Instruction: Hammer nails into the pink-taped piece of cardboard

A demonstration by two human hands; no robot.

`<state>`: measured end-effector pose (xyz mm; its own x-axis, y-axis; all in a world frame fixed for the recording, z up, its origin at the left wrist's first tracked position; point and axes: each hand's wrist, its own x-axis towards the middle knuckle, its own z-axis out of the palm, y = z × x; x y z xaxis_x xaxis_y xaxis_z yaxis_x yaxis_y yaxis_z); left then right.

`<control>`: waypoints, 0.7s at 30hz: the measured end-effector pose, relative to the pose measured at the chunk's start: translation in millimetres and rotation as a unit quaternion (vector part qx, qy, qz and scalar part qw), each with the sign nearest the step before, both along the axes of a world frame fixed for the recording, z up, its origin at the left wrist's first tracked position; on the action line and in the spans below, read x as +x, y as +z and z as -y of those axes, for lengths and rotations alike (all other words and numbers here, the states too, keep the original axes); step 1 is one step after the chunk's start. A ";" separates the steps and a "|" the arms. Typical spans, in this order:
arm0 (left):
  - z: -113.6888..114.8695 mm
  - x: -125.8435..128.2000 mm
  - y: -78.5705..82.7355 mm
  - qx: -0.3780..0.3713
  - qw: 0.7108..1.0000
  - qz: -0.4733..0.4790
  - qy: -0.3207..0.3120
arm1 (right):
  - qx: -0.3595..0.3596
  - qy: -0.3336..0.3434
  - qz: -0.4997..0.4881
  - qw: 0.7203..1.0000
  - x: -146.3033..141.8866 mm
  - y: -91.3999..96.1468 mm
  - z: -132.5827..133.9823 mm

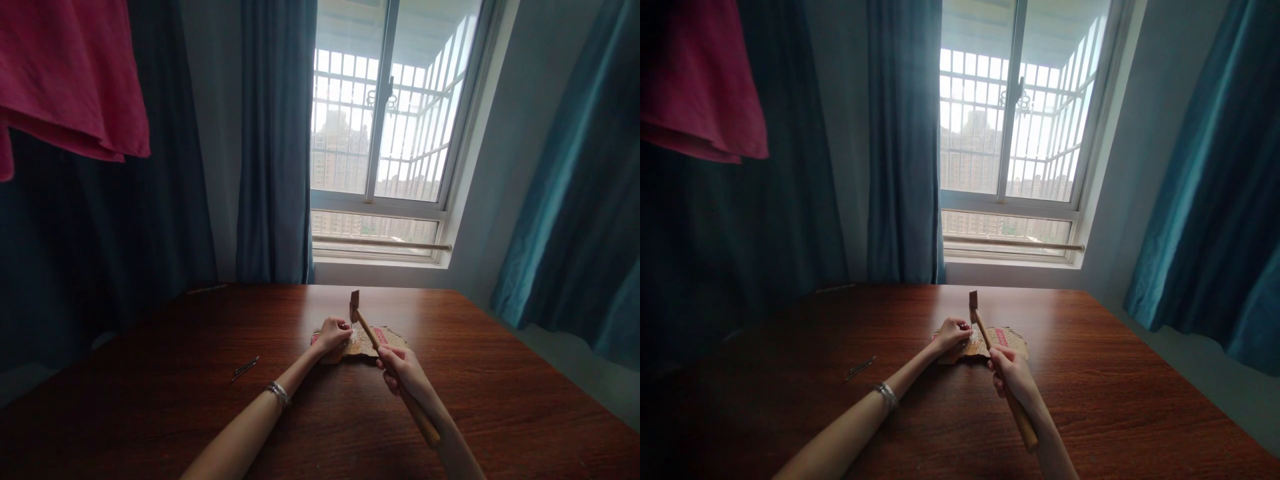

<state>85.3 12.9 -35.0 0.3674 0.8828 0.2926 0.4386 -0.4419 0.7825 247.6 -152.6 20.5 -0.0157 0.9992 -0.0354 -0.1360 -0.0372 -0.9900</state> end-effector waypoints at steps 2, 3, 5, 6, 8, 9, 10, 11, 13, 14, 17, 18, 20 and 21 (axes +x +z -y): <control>1.5 0.0 1.8 -0.001 1.000 0.002 0.000 | 0.000 0.001 -0.003 1.000 -0.2 -0.3 -0.2; 2.1 -0.1 2.5 -0.002 1.000 0.004 -0.002 | -0.001 0.004 -0.003 1.000 -0.5 0.0 -0.1; 2.8 -0.2 3.1 -0.005 1.000 0.009 -0.004 | -0.005 0.008 -0.006 1.000 -1.2 1.4 0.5; 3.0 -0.3 3.3 -0.007 1.000 0.011 -0.005 | -0.007 0.007 -0.009 1.000 -1.4 2.4 0.9; 3.0 -0.6 3.1 -0.008 1.000 0.012 -0.007 | -0.008 0.002 -0.017 1.000 -1.2 4.4 1.7; 2.8 -0.7 2.9 -0.008 1.000 0.011 -0.007 | -0.009 0.001 -0.020 1.000 -0.8 5.2 2.0; 2.5 -0.9 2.7 -0.009 1.000 0.009 -0.006 | -0.011 0.000 -0.021 1.000 -0.2 5.9 2.3; 2.0 -1.2 2.3 -0.010 1.000 0.006 -0.004 | -0.014 0.001 -0.020 1.000 0.4 6.4 2.5; 1.0 -1.6 1.5 -0.014 1.000 0.001 0.000 | -0.022 0.004 -0.016 1.000 1.6 7.3 2.8; 0.4 -1.8 1.1 -0.013 1.000 -0.001 0.001 | -0.025 0.004 -0.015 1.000 1.9 7.8 2.9; -0.8 -2.1 0.2 -0.006 1.000 0.001 -0.008 | -0.032 0.001 -0.025 0.999 1.6 9.6 3.3; -0.9 -2.1 0.1 -0.005 1.000 0.002 -0.011 | -0.035 0.001 -0.027 0.999 1.2 10.1 3.4; -0.7 -2.0 0.2 -0.010 1.000 0.001 -0.011 | -0.040 0.002 -0.026 0.999 0.6 10.4 3.4; -0.5 -1.9 0.2 -0.015 1.000 0.000 -0.008 | -0.042 0.003 -0.025 0.999 0.4 10.2 3.2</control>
<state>83.4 13.3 -34.8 0.3816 0.8850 0.2667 0.4321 -0.4258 0.7950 248.0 -155.8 30.6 -0.0256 0.9927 -0.1179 -0.1842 -0.1206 -0.9755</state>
